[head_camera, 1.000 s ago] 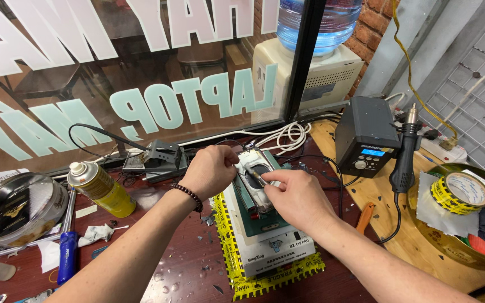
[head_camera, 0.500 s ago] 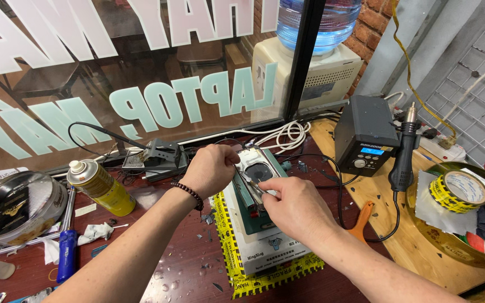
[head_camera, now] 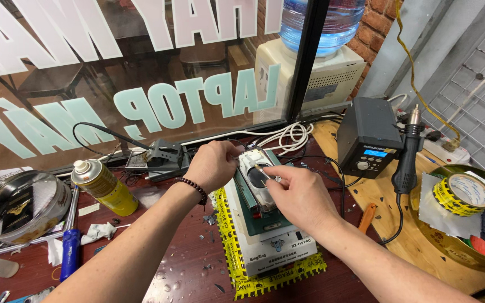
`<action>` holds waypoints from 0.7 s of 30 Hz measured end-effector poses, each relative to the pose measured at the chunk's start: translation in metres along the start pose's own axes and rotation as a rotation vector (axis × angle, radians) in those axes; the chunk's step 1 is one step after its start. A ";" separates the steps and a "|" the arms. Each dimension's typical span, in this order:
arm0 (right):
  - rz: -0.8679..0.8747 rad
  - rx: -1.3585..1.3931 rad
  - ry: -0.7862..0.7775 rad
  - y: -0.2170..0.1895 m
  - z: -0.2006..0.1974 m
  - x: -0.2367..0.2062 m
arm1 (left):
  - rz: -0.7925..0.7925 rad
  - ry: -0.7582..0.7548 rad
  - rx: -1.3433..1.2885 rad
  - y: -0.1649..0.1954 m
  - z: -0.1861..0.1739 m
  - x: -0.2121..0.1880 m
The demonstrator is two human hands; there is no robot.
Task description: The person uses a brush to clean a phone back cover held in a clamp, then uses a soldering iron to work on the cover's surface. They apply a small piece of tape to the soldering iron tip and continue working on the cover.
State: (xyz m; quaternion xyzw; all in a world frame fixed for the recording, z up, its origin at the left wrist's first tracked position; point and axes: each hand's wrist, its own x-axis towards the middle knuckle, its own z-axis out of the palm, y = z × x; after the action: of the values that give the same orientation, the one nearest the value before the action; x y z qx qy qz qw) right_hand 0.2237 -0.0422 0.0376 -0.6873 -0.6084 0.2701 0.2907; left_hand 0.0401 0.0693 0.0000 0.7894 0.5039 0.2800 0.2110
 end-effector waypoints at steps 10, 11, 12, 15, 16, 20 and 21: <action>0.062 -0.020 0.004 0.011 -0.012 0.000 | -0.025 0.083 0.223 0.014 0.013 -0.009; 0.064 -0.019 -0.002 0.011 -0.012 -0.001 | 0.033 0.110 0.257 0.014 0.017 -0.010; 0.054 -0.028 0.009 0.012 -0.011 -0.001 | 0.092 0.135 0.290 0.014 0.020 -0.012; 0.039 -0.034 0.019 0.013 -0.010 -0.001 | 0.172 0.185 0.292 0.008 0.028 -0.009; 0.044 -0.021 0.012 0.013 -0.010 -0.001 | 0.156 0.168 0.315 0.004 0.028 -0.007; 0.016 0.005 0.012 0.013 -0.014 -0.001 | -0.087 0.122 0.312 -0.020 0.013 0.011; 0.011 0.007 -0.013 0.013 -0.015 -0.001 | -0.194 0.118 0.290 -0.029 0.004 0.013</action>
State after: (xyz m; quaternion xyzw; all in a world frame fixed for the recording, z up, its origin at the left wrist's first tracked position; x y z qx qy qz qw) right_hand 0.2434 -0.0458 0.0384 -0.6880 -0.6054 0.2782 0.2876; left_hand 0.0278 0.0929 -0.0180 0.7414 0.6243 0.2285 0.0914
